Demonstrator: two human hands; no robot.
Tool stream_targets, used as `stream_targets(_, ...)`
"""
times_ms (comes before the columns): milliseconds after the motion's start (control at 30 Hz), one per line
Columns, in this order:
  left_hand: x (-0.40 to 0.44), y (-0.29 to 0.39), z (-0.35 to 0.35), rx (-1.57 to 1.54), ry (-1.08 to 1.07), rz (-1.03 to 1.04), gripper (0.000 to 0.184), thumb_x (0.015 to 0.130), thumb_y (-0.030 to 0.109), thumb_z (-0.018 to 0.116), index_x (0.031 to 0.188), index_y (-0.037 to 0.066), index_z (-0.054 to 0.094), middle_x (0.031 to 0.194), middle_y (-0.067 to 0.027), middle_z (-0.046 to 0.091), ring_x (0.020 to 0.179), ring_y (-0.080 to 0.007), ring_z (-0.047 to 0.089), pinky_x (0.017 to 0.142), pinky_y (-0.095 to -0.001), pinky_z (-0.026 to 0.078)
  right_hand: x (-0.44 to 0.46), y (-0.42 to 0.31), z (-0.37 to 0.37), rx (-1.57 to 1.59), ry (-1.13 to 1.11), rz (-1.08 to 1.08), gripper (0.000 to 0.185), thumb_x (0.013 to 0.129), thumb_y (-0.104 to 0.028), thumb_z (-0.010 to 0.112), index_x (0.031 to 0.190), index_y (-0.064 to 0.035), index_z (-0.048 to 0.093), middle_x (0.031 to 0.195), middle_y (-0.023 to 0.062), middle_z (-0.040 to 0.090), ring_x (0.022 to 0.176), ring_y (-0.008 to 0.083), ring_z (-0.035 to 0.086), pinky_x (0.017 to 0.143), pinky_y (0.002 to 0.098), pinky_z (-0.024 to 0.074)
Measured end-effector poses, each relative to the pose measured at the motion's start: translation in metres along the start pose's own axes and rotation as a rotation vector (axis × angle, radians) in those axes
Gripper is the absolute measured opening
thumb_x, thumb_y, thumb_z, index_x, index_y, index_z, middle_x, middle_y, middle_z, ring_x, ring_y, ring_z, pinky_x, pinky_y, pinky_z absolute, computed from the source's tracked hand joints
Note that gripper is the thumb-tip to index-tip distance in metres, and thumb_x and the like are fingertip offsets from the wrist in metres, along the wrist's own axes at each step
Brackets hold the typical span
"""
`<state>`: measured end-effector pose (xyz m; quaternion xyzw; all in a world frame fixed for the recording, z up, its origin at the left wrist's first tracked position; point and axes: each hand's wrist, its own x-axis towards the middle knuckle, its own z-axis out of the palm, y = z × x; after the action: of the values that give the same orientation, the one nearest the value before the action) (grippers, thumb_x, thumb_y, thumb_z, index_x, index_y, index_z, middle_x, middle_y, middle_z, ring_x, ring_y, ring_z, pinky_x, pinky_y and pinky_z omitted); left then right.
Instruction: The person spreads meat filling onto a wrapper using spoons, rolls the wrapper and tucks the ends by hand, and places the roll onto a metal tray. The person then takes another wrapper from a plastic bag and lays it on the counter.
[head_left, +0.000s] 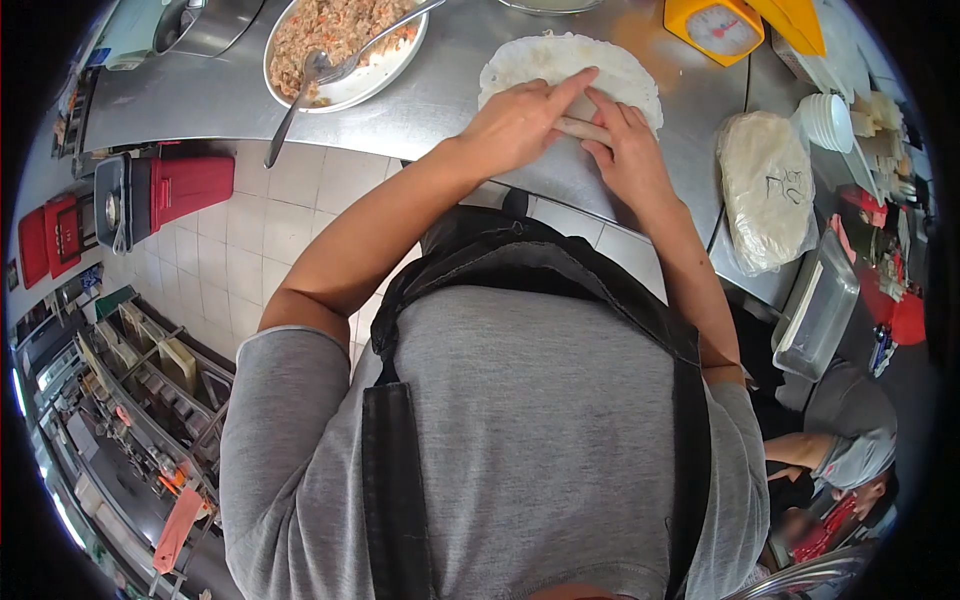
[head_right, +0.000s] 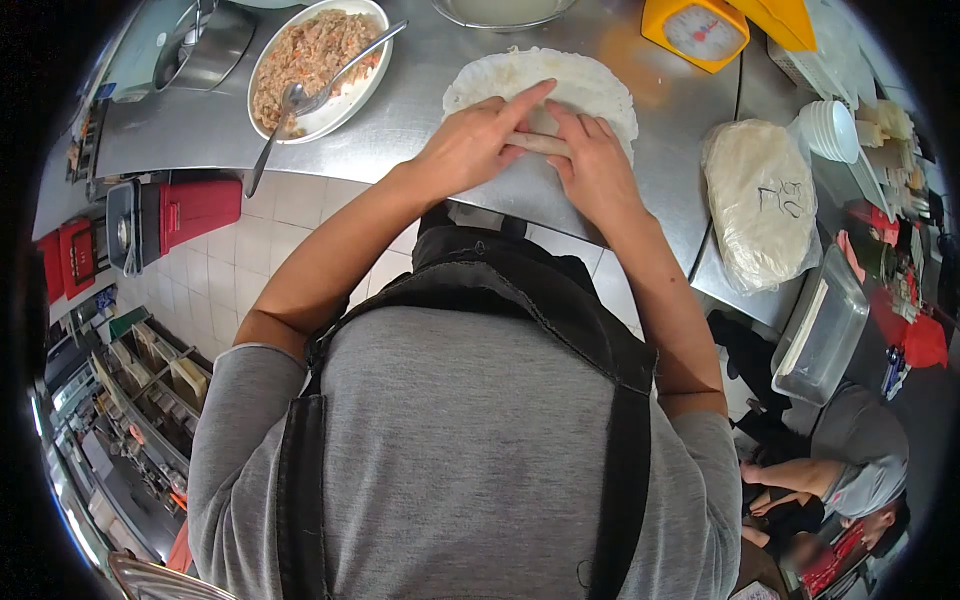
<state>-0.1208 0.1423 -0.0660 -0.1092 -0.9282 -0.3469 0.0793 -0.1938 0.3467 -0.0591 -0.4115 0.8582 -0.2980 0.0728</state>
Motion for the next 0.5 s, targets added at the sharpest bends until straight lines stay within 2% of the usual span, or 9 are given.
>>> stream_targets(167,-0.002,-0.003,-0.008,0.124,0.027,0.062,0.096,0.081,0.000,0.077,0.163,0.020,0.032,0.098,-0.0085,0.071,0.093,-0.0318,0.069,0.081,-0.0449,0.058,0.000,-0.009,-0.015,-0.022,-0.026,0.039,0.077,0.077,0.000,0.081,0.148,-0.0090,0.053,0.108,0.0135,0.068,0.107,0.0354,0.062,0.100,0.0454,0.0495)
stream_targets(267,-0.003,-0.002,-0.011,0.078,-0.055,-0.035,0.097,0.080,0.000,0.077,0.164,0.020,0.031,0.098,-0.0079,0.071,0.092,-0.0302,0.069,0.079,-0.0437,0.058,-0.003,-0.006,-0.014,-0.038,0.000,0.002,0.076,0.078,0.001,0.081,0.148,-0.0094,0.053,0.105,0.0126,0.068,0.105,0.0349,0.063,0.098,0.0450,0.0508)
stream_targets(500,0.004,-0.010,-0.022,-0.030,-0.131,-0.047,0.096,0.080,0.002,0.080,0.162,0.019,0.034,0.096,-0.0080,0.070,0.088,-0.0303,0.070,0.079,-0.0424,0.058,-0.001,0.004,-0.021,0.083,-0.084,0.091,0.067,0.079,-0.001,0.082,0.140,-0.0125,0.056,0.104,0.0117,0.070,0.104,0.0350,0.066,0.094,0.0460,0.0526)
